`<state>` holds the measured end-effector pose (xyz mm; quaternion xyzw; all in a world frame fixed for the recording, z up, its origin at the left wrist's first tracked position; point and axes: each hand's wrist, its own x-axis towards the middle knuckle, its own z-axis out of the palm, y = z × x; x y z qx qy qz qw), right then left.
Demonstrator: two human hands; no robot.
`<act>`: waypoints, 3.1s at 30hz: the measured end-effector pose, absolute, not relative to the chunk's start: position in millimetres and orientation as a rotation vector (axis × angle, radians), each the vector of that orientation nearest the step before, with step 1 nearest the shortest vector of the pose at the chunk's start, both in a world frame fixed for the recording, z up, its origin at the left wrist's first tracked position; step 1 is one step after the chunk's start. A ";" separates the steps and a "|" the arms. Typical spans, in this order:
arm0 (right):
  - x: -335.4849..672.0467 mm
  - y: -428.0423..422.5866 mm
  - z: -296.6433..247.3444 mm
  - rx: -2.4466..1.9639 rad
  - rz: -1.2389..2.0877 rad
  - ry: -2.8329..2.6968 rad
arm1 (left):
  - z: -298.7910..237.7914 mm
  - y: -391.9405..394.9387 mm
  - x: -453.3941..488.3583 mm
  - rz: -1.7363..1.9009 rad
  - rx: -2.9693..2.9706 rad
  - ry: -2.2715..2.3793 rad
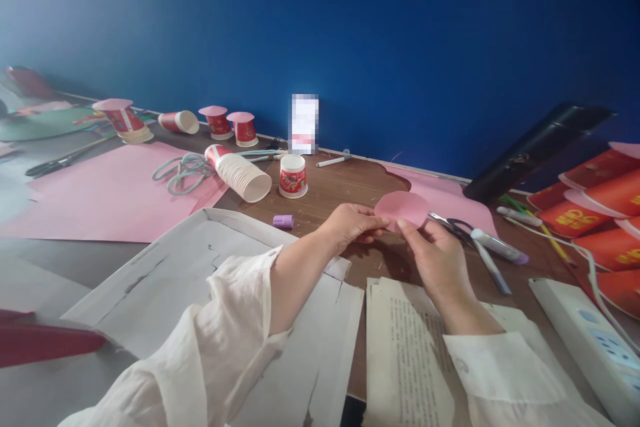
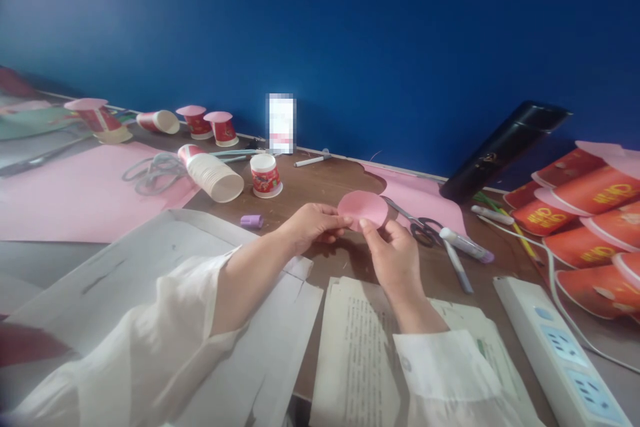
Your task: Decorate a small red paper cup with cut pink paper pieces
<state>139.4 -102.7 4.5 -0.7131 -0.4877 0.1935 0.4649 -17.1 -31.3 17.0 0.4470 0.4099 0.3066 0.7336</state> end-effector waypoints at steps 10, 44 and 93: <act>140.3 -99.1 -3.6 -1.617 0.644 -1.151 | 20.9 -34.3 -17.4 0.641 1.031 0.915; 130.5 -92.8 1.0 -1.399 1.010 -0.620 | 15.8 -36.2 -13.4 0.605 1.171 0.953; 160.8 -106.7 16.0 -1.137 1.109 -0.802 | 13.5 -28.5 -21.4 0.625 0.816 0.617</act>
